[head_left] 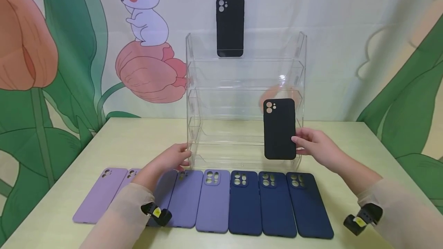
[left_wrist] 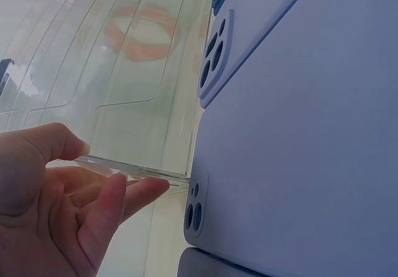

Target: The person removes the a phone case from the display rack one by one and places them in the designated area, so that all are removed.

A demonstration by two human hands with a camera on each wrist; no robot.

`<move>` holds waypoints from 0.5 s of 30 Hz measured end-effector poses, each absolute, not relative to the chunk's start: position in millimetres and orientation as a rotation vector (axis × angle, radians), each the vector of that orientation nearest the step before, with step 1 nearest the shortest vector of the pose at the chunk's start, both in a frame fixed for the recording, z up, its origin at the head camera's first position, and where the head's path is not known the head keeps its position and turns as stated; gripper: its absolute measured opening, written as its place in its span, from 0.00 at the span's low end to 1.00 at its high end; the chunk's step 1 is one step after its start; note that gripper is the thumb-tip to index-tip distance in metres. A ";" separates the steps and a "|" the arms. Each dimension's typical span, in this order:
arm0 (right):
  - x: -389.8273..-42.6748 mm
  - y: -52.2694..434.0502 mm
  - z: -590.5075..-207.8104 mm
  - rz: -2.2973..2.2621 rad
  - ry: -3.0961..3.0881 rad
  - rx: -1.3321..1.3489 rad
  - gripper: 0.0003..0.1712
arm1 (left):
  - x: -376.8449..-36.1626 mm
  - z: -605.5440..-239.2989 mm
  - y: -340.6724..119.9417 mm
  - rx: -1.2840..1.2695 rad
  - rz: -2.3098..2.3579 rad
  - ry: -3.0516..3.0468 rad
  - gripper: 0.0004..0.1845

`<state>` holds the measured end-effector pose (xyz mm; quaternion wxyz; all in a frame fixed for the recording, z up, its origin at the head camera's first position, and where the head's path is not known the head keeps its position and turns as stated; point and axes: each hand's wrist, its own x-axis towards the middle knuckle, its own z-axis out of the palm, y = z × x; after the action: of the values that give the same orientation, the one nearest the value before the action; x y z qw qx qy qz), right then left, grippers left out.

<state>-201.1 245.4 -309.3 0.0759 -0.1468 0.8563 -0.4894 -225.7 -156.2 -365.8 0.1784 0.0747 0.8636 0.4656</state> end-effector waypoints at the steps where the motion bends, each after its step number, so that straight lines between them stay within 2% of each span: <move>1: -199.7 246.3 -310.4 -1.467 2.563 -0.445 0.26 | -225.7 -366.0 -156.4 0.211 1.317 2.441 0.28; 15: -184.5 262.1 -315.4 -1.423 2.482 -0.433 0.28 | -223.7 -366.0 -156.5 0.216 1.339 2.425 0.29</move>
<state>-184.5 262.1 -315.4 0.1234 -0.1486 0.8512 -0.4881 -223.7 -156.5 -366.0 0.1807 0.0765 0.8584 0.4740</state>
